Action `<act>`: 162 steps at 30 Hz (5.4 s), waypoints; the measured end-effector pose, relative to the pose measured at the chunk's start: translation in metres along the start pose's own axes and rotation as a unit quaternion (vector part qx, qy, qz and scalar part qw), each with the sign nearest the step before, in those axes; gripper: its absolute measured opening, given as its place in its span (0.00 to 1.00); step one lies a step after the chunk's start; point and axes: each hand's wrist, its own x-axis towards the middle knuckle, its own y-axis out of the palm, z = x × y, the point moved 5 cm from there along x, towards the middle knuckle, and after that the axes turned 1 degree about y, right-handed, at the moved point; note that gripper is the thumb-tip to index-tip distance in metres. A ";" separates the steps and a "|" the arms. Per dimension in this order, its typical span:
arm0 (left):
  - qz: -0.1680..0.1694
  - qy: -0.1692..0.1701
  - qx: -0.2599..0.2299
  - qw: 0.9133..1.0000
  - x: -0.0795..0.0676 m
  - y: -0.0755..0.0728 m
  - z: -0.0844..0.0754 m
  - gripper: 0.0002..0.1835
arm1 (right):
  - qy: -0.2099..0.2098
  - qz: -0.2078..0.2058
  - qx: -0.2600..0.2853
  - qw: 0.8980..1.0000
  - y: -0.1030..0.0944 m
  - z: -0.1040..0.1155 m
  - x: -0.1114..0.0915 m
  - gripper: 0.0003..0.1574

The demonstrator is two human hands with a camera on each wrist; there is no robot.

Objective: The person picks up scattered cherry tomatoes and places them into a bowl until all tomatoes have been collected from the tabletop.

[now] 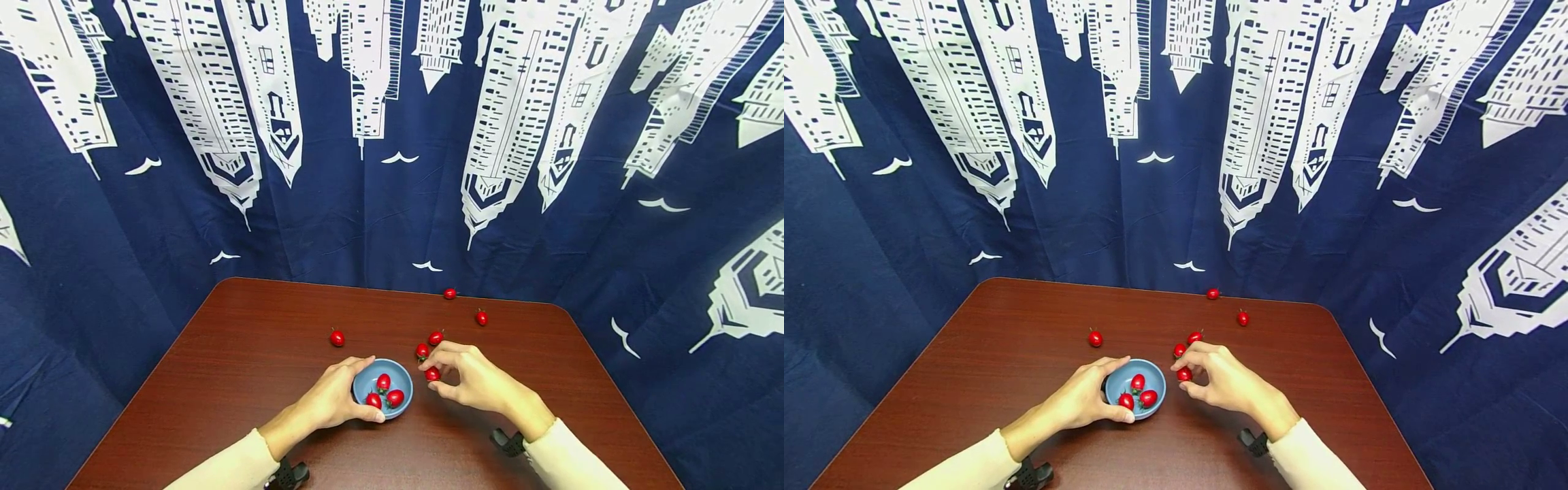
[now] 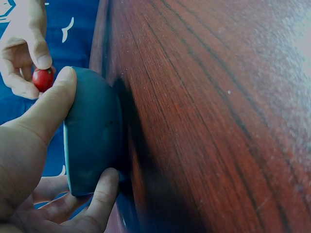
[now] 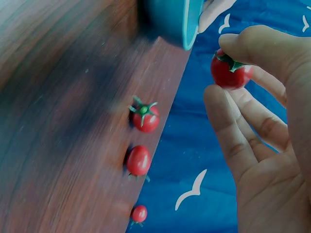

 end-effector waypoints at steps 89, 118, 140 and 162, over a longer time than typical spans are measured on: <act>0.004 -0.001 -0.014 1.000 0.002 -0.003 -0.004 0.62 | 0.056 -0.070 -0.055 0.994 -0.004 -0.031 0.022 0.32; 0.011 -0.001 -0.010 1.000 0.003 -0.001 0.003 0.62 | 0.139 -0.016 0.015 0.990 0.012 -0.118 0.032 0.41; 0.012 0.010 -0.017 1.000 0.003 -0.002 0.003 0.62 | 0.159 -0.015 0.037 0.986 0.022 -0.137 0.038 0.22; 0.015 0.002 -0.018 1.000 0.003 -0.002 0.003 0.61 | 0.186 -0.036 0.017 0.982 0.010 -0.131 0.031 0.19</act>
